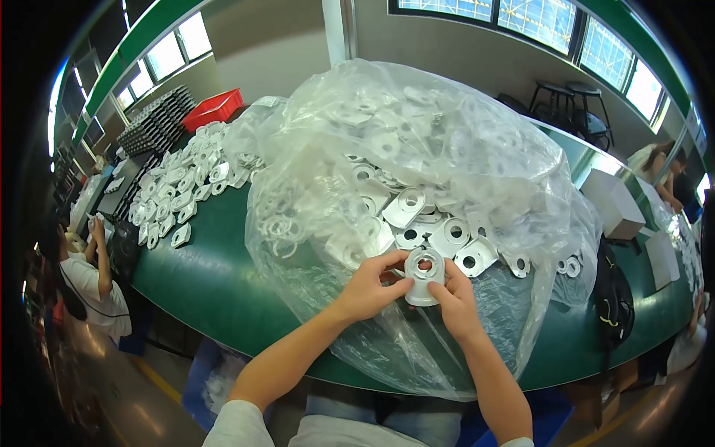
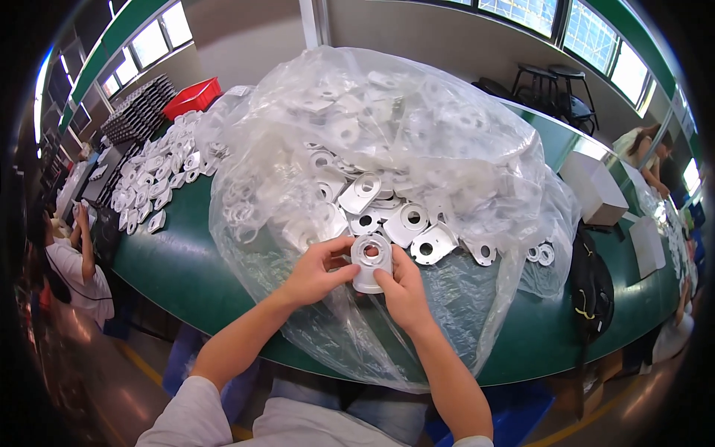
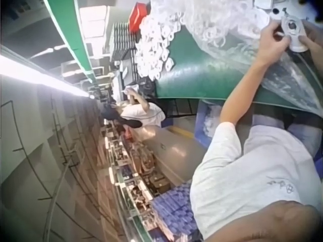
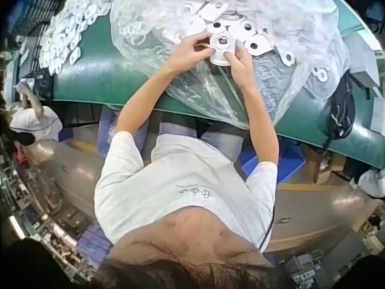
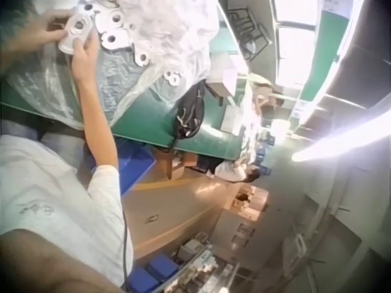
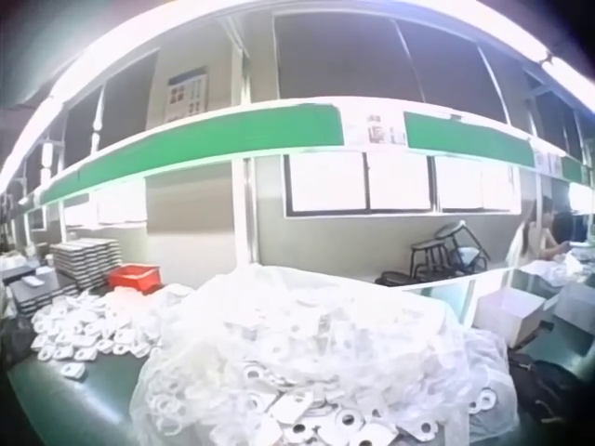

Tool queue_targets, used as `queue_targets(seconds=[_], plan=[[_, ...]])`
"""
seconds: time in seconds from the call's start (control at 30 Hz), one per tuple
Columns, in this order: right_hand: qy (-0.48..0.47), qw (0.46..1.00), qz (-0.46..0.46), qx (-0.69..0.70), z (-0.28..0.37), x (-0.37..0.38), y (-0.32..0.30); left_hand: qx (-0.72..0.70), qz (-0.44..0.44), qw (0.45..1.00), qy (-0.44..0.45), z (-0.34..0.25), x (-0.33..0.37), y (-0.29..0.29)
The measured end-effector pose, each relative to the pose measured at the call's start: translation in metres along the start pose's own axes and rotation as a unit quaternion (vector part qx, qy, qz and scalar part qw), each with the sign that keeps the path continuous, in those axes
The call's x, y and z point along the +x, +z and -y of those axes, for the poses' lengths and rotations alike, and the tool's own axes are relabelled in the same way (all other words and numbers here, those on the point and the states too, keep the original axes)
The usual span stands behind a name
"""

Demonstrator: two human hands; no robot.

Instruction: Manually assemble small white plastic ring-shaped components at a production workbench.

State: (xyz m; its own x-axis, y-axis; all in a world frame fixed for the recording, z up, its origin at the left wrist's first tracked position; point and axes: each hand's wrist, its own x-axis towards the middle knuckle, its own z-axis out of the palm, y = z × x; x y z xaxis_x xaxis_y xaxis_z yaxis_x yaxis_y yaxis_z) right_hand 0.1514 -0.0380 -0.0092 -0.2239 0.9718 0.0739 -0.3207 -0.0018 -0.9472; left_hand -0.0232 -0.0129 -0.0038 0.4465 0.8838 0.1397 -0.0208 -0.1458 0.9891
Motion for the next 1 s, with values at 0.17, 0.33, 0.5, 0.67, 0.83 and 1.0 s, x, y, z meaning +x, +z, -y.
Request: queue_targets(seconds=[0.17,0.33,0.5,0.67,0.83,1.0], plan=[[-0.04,0.998,-0.02,-0.05,-0.004,0.0,0.0,-0.068,-0.023,0.997,-0.036,-0.001,0.0,0.005],[-0.009,0.996,-0.028,-0.082,0.001,-0.002,0.0,-0.087,-0.041,0.995,-0.023,0.0,0.0,0.011],[0.016,0.999,-0.018,-0.037,0.0,0.002,0.007,-0.03,-0.035,0.999,-0.023,-0.002,-0.003,0.0],[-0.027,0.997,0.012,-0.07,0.005,-0.007,0.014,0.153,-0.079,0.974,0.148,-0.007,-0.004,-0.014],[-0.092,0.984,0.0,-0.155,0.005,-0.009,0.009,0.086,-0.264,0.961,0.015,-0.032,-0.064,-0.075],[-0.07,0.975,0.004,-0.209,0.006,-0.005,0.015,0.077,-0.474,0.867,-0.134,-0.006,-0.157,-0.198]])
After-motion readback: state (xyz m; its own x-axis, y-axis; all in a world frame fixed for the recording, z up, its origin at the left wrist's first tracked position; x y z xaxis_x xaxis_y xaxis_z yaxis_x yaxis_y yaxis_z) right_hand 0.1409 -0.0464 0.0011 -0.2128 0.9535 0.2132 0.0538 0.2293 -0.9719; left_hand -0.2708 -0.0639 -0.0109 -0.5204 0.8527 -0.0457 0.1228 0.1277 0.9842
